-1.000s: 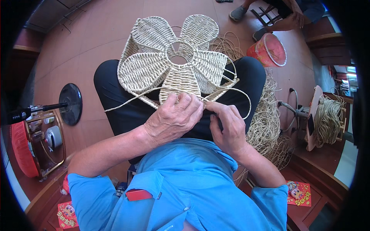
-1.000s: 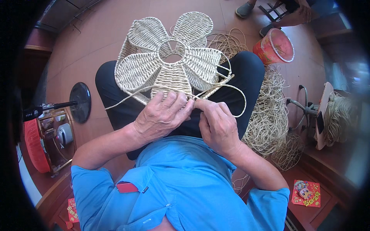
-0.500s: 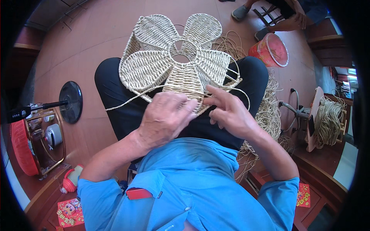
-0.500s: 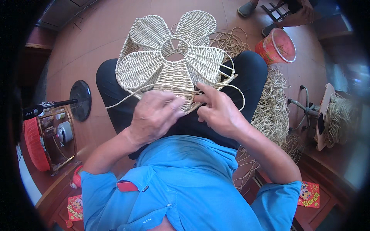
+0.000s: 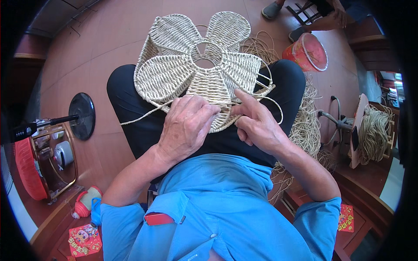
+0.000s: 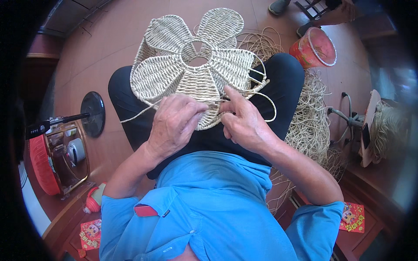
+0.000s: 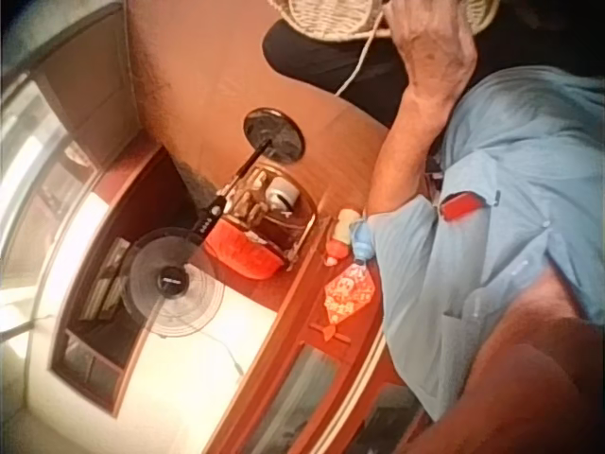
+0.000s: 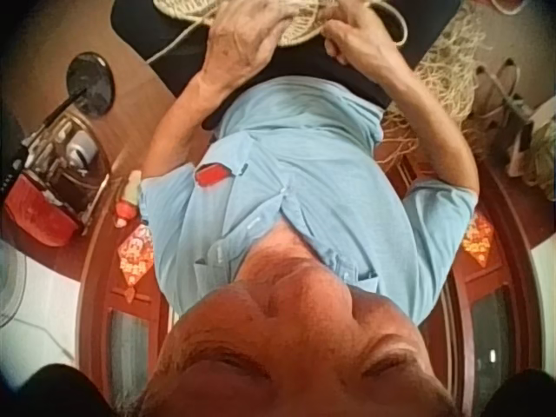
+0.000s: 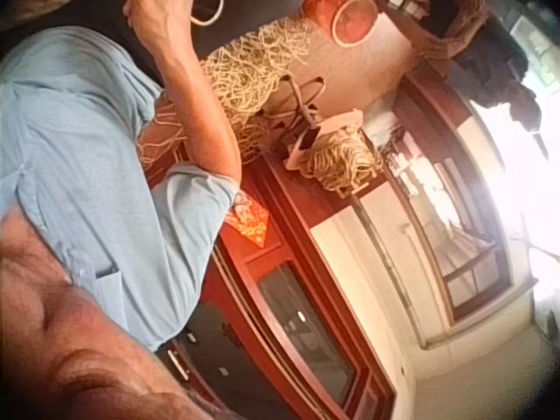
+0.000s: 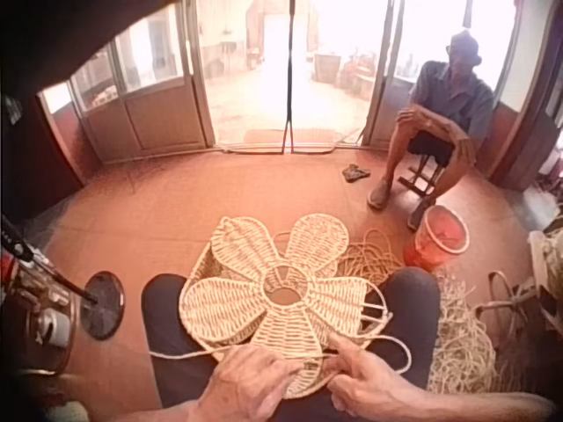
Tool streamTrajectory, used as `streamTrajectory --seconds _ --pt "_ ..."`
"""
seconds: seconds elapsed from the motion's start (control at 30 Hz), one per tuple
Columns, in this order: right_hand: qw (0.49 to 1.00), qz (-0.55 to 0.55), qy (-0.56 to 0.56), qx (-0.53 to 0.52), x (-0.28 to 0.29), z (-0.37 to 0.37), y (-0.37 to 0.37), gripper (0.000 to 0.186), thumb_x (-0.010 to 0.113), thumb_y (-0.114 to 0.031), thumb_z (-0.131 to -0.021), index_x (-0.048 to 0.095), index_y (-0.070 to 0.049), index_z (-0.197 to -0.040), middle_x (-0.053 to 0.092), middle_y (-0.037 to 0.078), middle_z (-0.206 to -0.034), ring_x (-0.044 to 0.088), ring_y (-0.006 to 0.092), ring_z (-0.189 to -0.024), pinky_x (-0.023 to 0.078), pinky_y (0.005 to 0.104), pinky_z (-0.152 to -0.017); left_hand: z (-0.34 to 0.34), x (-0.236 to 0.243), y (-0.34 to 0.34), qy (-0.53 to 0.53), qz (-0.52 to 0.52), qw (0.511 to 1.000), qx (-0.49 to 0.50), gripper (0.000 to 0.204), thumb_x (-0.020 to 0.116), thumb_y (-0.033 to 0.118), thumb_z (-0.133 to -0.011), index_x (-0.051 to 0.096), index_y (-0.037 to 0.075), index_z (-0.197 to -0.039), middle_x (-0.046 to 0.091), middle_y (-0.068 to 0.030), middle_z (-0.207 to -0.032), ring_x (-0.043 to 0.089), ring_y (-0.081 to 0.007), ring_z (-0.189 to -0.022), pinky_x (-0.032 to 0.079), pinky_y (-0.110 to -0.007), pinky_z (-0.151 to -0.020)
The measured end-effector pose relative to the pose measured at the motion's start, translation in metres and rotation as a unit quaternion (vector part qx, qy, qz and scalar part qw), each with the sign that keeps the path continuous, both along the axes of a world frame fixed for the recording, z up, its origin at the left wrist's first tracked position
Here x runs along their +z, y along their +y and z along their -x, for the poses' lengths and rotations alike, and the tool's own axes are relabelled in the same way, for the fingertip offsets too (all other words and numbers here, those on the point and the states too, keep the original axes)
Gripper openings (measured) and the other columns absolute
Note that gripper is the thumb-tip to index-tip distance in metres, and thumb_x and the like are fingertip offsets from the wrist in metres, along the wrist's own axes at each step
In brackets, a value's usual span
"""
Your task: Weaving a decorative flower shape using straw or grass materials.
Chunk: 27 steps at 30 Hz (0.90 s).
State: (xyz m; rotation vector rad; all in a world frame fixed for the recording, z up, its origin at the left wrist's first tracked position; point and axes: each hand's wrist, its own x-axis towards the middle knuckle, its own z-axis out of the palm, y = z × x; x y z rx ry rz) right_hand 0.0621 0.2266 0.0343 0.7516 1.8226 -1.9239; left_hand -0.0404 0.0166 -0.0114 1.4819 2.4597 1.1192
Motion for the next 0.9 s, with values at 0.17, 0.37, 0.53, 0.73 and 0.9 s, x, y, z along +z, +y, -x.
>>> streamTrajectory --seconds 0.17,0.37,0.53,0.73,0.9 --pt "0.998 -0.049 0.046 0.019 -0.01 -0.002 -0.005 0.079 0.051 0.0 -0.098 0.025 0.01 -0.172 0.065 0.014 -0.112 0.065 0.0155 -0.072 0.055 0.0318 -0.061 0.0 0.0 0.006 0.005 0.02 1.0 -0.014 0.017 0.078 0.009 -0.096 0.077 0.01 -0.114 0.069 -0.0075 -0.102 0.067 -0.0303 -0.101 0.048 -0.045 -0.088" --pt "0.998 -0.017 0.051 0.012 -0.026 0.002 -0.005 0.075 0.05 0.001 -0.097 0.031 0.011 -0.169 0.056 0.008 -0.098 0.062 0.0144 -0.07 0.054 0.0319 -0.061 0.002 -0.002 0.009 0.007 0.024 0.999 -0.038 0.018 0.076 0.009 -0.097 0.076 0.009 -0.115 0.068 -0.009 -0.101 0.066 -0.0316 -0.101 0.049 -0.047 -0.089" --pt "0.999 0.01 0.039 -0.012 -0.023 0.003 -0.007 0.076 0.05 0.001 -0.096 0.032 0.012 -0.169 0.055 0.006 -0.097 0.059 0.0128 -0.07 0.052 0.0311 -0.06 0.002 0.002 0.016 -0.006 0.028 0.999 -0.036 0.016 0.074 0.008 -0.096 0.075 0.007 -0.112 0.064 -0.0112 -0.099 0.065 -0.034 -0.099 0.051 -0.049 -0.09" --pt "0.999 0.023 0.019 -0.043 -0.015 0.007 -0.013 0.079 0.051 0.001 -0.094 0.028 0.011 -0.169 0.054 0.005 -0.095 0.055 0.0123 -0.07 0.048 0.0294 -0.057 0.003 0.011 0.02 -0.026 0.05 0.998 -0.033 0.015 0.071 0.004 -0.093 0.069 0.003 -0.107 0.062 -0.0145 -0.099 0.064 -0.0368 -0.098 0.051 -0.05 -0.09" --pt "0.994 0.09 -0.012 -0.066 -0.024 0.008 -0.01 0.084 0.052 0.003 -0.094 0.025 0.002 -0.173 0.052 0.004 -0.097 0.051 0.0104 -0.07 0.042 0.0275 -0.053 0.008 0.016 0.023 -0.061 0.062 0.995 -0.045 0.014 0.073 0.005 -0.092 0.067 0.003 -0.105 0.063 -0.0148 -0.099 0.064 -0.0373 -0.097 0.052 -0.05 -0.09"
